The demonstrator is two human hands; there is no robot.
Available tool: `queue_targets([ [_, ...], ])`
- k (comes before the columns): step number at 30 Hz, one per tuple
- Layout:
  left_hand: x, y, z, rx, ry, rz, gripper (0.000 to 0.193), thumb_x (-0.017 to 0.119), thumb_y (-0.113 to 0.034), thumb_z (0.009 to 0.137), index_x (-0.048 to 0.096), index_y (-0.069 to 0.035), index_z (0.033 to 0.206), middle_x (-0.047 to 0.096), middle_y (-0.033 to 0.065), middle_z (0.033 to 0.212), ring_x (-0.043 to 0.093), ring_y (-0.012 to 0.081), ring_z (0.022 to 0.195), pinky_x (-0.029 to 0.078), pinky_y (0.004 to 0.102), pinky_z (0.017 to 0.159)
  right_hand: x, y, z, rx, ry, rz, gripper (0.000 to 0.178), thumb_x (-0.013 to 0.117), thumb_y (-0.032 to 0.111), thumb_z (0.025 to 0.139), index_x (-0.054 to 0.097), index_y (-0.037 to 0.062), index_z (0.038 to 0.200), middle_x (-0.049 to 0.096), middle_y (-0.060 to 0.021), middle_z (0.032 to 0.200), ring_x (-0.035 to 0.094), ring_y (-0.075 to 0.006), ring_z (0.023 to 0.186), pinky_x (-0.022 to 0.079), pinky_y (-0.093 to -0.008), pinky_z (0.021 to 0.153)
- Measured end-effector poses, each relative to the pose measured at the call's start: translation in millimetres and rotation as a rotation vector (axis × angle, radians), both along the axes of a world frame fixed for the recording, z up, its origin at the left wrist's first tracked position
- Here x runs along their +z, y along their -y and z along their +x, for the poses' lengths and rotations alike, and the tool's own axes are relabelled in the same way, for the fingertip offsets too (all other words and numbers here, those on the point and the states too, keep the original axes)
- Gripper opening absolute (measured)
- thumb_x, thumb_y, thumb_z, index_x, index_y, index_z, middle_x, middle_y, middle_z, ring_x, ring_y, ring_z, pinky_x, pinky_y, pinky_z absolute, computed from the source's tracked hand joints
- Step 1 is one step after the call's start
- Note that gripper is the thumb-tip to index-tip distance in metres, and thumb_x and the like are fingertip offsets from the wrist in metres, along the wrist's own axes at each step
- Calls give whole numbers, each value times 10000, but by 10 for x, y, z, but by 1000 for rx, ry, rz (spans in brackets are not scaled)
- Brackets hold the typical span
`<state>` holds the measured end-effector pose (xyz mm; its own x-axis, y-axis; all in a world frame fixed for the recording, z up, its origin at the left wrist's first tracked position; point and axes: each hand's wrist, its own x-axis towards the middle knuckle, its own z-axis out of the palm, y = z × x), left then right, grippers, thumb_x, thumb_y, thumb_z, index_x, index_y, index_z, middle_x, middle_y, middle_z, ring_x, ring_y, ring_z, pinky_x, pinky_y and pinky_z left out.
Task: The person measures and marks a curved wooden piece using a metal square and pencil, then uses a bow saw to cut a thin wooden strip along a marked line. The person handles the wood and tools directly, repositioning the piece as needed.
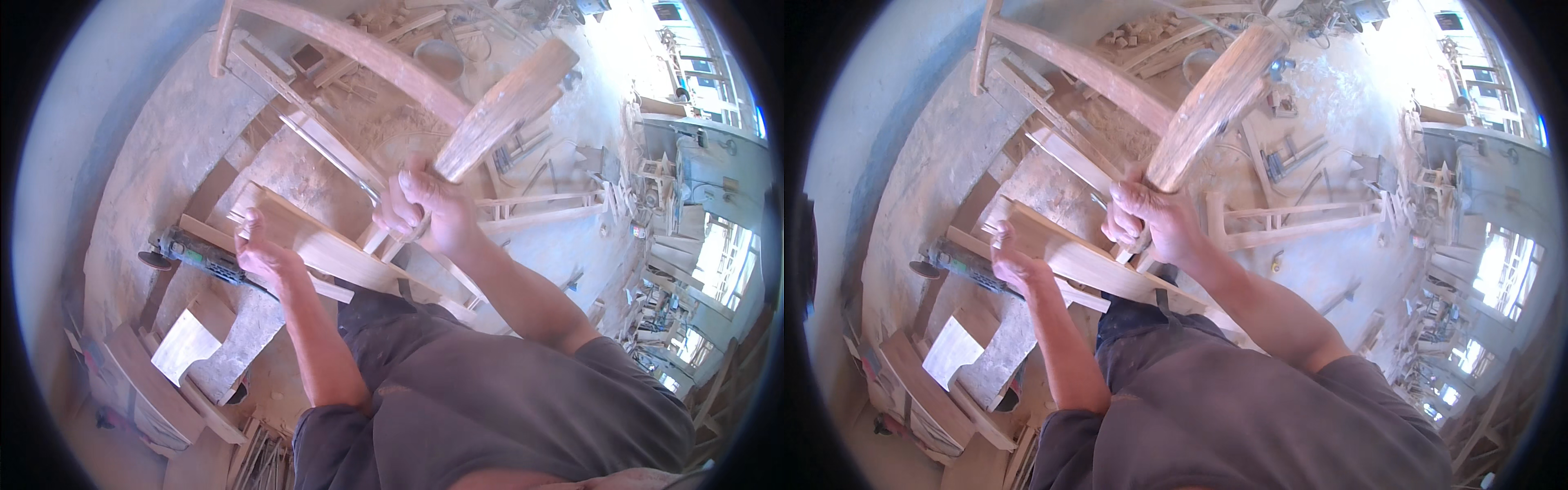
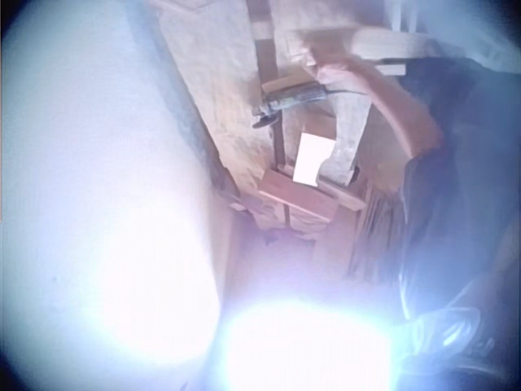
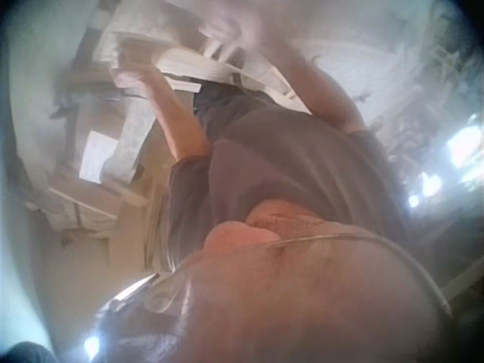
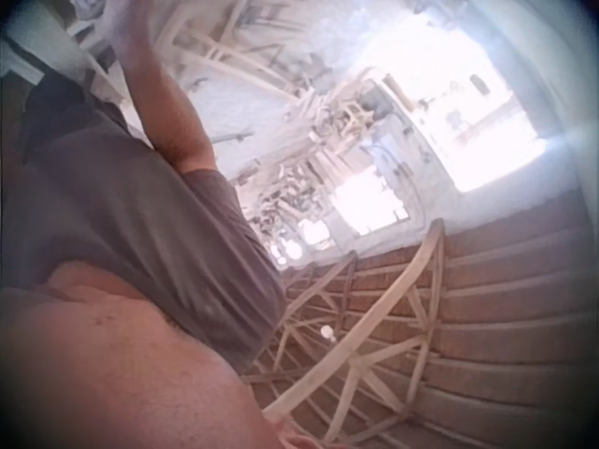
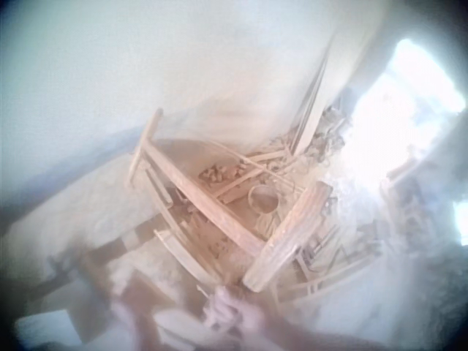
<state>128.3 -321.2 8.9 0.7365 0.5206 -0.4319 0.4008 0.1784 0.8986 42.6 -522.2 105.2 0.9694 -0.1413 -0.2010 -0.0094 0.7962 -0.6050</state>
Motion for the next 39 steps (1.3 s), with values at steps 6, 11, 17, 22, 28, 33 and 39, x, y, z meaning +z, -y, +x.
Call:
queue_targets([
  [6, 208, -88, 609, -141, 168, -69, 456, 867, -329, 802, 708, 33, 1030, 677, 99, 957, 605, 230, 813, 480, 343, 699, 432, -26, 553, -20, -11, -51, 226, 597, 121, 1019, 487, 101, 823, 462, -23, 582, 468, -163, 515, 425, -340, 557],
  [11, 300, 158, 399, -134, 340, 668, 614, 801, -243, 878, 532, 71, 1331, 626, 85, 967, 588, 226, 895, 488, 369, 820, 582, -23, 584, -37, -90, -34, 274, 588, 155, 1023, 486, 117, 772, 446, -20, 566, 434, -159, 496, 422, -355, 574],
  [17, -108, 1269, 64, -447, 367, -203, 496, 708, -211, 900, 504, 18, 1289, 626, 147, 1066, 619, 259, 949, 497, 374, 898, 509, 53, 649, 78, 69, 20, 292, 588, 186, 1022, 470, 136, 759, 455, -27, 553, 454, -179, 499, 435, -376, 607],
  [22, -156, 1549, 391, -600, -125, 162, 117, 671, -85, 832, 666, -1, 913, 687, 143, 801, 670, 276, 703, 534, 435, 654, 753, 5, 360, 35, -141, -204, 308, 464, 227, 1069, 426, 132, 778, 441, -30, 573, 436, -184, 504, 419, -380, 630],
  [28, -425, 1580, 316, -413, 230, 289, 210, 758, -114, 716, 633, 39, 787, 662, 176, 676, 678, 340, 632, 524, 466, 622, 1189, 114, -578, 123, 49, -133, 272, 433, 181, 1090, 414, 139, 822, 399, -7, 572, 331, -138, 475, 310, -317, 532],
  [33, -992, 1614, 280, -537, 276, 340, 98, 663, -71, 790, 625, 17, 809, 649, 136, 692, 619, 309, 575, 493, 437, 572, 545, -13, 539, 32, -162, -97, 259, 485, 197, 1064, 471, 127, 815, 399, 4, 568, 391, -157, 509, 399, -335, 582],
  [39, -658, 1650, 266, -451, 255, 176, 75, 645, -43, 778, 625, 16, 821, 648, 139, 706, 611, 279, 558, 477, 430, 541, 721, 46, 136, 59, -94, -89, 288, 440, 182, 1074, 419, 138, 790, 418, -5, 578, 403, -153, 516, 391, -346, 603],
])
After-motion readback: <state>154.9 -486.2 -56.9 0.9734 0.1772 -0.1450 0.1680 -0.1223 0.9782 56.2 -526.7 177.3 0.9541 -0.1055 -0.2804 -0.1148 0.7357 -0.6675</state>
